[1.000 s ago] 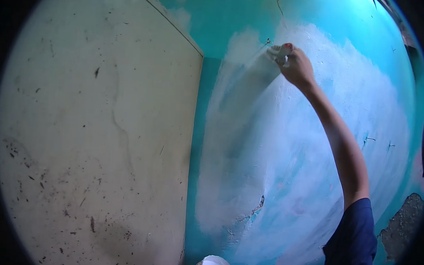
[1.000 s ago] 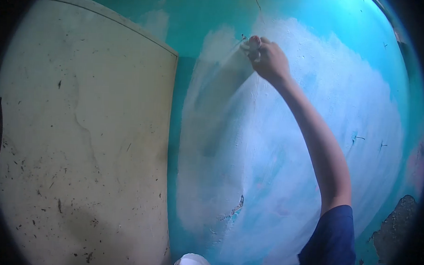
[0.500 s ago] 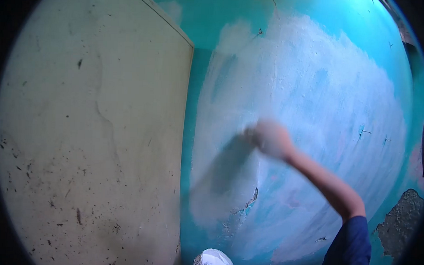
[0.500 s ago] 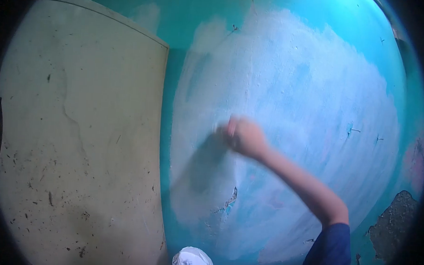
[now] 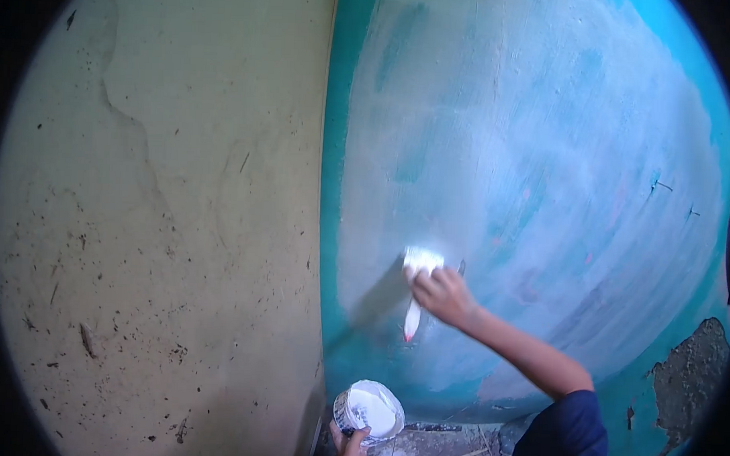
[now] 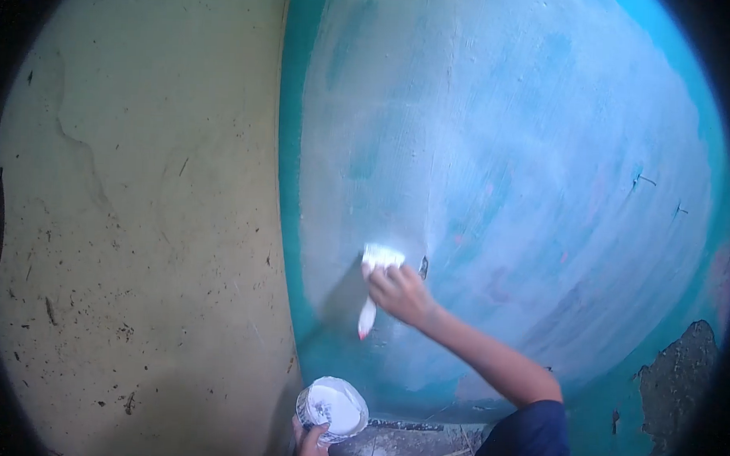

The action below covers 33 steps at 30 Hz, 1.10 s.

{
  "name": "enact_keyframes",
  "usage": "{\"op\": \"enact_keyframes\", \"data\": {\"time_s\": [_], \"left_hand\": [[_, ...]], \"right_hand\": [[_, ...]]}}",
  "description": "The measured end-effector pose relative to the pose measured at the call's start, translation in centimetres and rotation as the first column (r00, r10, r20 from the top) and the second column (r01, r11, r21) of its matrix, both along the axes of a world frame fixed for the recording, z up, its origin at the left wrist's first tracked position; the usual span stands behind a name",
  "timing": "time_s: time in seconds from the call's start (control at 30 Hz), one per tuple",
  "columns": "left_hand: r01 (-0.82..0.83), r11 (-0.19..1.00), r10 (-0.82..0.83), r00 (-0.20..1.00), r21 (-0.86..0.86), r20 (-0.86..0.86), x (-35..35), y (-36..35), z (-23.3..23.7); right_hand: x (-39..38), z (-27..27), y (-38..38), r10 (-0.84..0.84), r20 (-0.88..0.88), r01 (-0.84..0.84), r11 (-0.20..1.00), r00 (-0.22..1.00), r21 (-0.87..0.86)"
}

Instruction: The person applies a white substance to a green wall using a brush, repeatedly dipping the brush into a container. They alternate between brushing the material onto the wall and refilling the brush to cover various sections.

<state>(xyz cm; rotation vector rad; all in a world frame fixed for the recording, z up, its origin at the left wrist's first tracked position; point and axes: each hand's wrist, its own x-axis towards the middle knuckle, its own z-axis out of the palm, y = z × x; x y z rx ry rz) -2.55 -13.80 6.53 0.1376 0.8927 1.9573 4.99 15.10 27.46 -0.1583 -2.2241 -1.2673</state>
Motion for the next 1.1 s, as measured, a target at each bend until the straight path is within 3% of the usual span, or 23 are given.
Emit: {"op": "enact_keyframes", "data": {"time_s": [0.07, 0.13, 0.17, 0.23, 0.27, 0.33, 0.37, 0.4, 0.43, 0.47, 0.53, 0.67, 0.8, 0.87, 1.0, 1.07, 1.1], "left_hand": [[-0.002, 1.000, 0.002, 1.000, 0.002, -0.010, -0.3, -0.4, 0.3], [-0.006, 1.000, 0.006, 1.000, 0.006, -0.018, -0.5, -0.6, 0.4], [-0.005, 1.000, 0.005, 1.000, 0.006, -0.024, -0.6, -0.8, 0.4], [-0.013, 1.000, 0.012, 1.000, -0.024, -0.026, -0.7, -1.3, 1.1], [-0.014, 0.999, 0.013, 1.000, -0.031, -0.023, -0.7, -1.2, 1.5], [-0.013, 0.999, 0.014, 0.999, 0.034, -0.031, -1.0, -1.0, 2.5], [-0.005, 0.999, 0.007, 0.999, 0.048, -0.042, -1.2, -0.7, 2.6], [-0.004, 0.999, 0.005, 0.999, 0.035, -0.041, -1.3, -0.5, 2.5], [-0.007, 0.999, 0.011, 0.998, 0.051, -0.065, -1.4, -0.2, 2.3], [-0.011, 0.997, 0.017, 0.996, 0.071, -0.087, -1.3, 0.2, 2.3], [0.011, 0.996, -0.001, 0.993, 0.084, -0.119, -1.2, 0.4, 4.3], [0.045, 0.984, -0.034, 0.997, 0.174, -0.064, -0.6, 0.7, 6.5], [0.068, 0.954, -0.024, 0.988, 0.292, -0.152, 0.8, 0.9, 6.5], [0.076, 0.947, -0.019, 0.983, 0.313, -0.181, 1.8, 1.1, 6.8], [0.091, 0.948, -0.019, 0.972, 0.304, -0.233, 4.7, 1.4, 7.4], [0.090, 0.958, -0.019, 0.967, 0.274, -0.254, 6.2, 1.7, 7.3], [0.102, 0.958, -0.016, 0.952, 0.269, -0.307, 7.5, 1.5, 7.4]], "right_hand": [[0.4, -4.8, -1.3, -0.043, 0.026, 0.047, 0.986, 0.999, -0.159], [0.5, -6.7, -2.0, -0.048, 0.042, 0.060, 0.932, 0.998, -0.357], [0.7, -7.1, -2.4, -0.049, 0.042, 0.061, 0.927, 0.998, -0.369], [1.0, -6.9, -3.8, -0.003, -0.103, -0.069, 0.724, 0.995, -0.686], [1.1, -7.1, -4.2, -0.002, -0.100, -0.068, 0.719, 0.995, -0.691], [1.1, -7.8, -5.5, -0.186, -0.346, -0.234, 0.448, 0.920, -0.863], [1.2, -7.9, -6.4, -0.189, -0.342, -0.232, 0.439, 0.920, -0.868], [1.4, -7.8, -7.8, -0.291, -0.450, -0.423, 0.154, 0.844, -0.893], [1.6, -7.7, -9.0, -0.423, -0.506, -0.600, -0.120, 0.752, -0.791], [2.0, -7.8, -9.9, -0.430, -0.499, -0.598, -0.127, 0.752, -0.791], [2.8, -8.2, -11.7, -0.509, -0.502, -0.685, -0.274, 0.699, -0.675], [4.5, -7.8, -14.9, -0.632, -0.510, -0.798, -0.334, 0.584, -0.501], [7.6, -7.9, -16.5, -0.696, -0.547, -0.867, -0.236, 0.466, -0.438], [9.2, -8.4, -17.0, -0.691, -0.558, -0.830, -0.110, 0.459, -0.547], [11.8, -8.0, -17.4, -0.671, -0.543, -0.738, -0.010, 0.505, -0.674], [13.2, -8.1, -16.9, -0.577, -0.542, -0.618, 0.079, 0.612, -0.782], [14.4, -7.5, -17.1, -0.580, -0.543, -0.624, 0.076, 0.607, -0.778]]}}
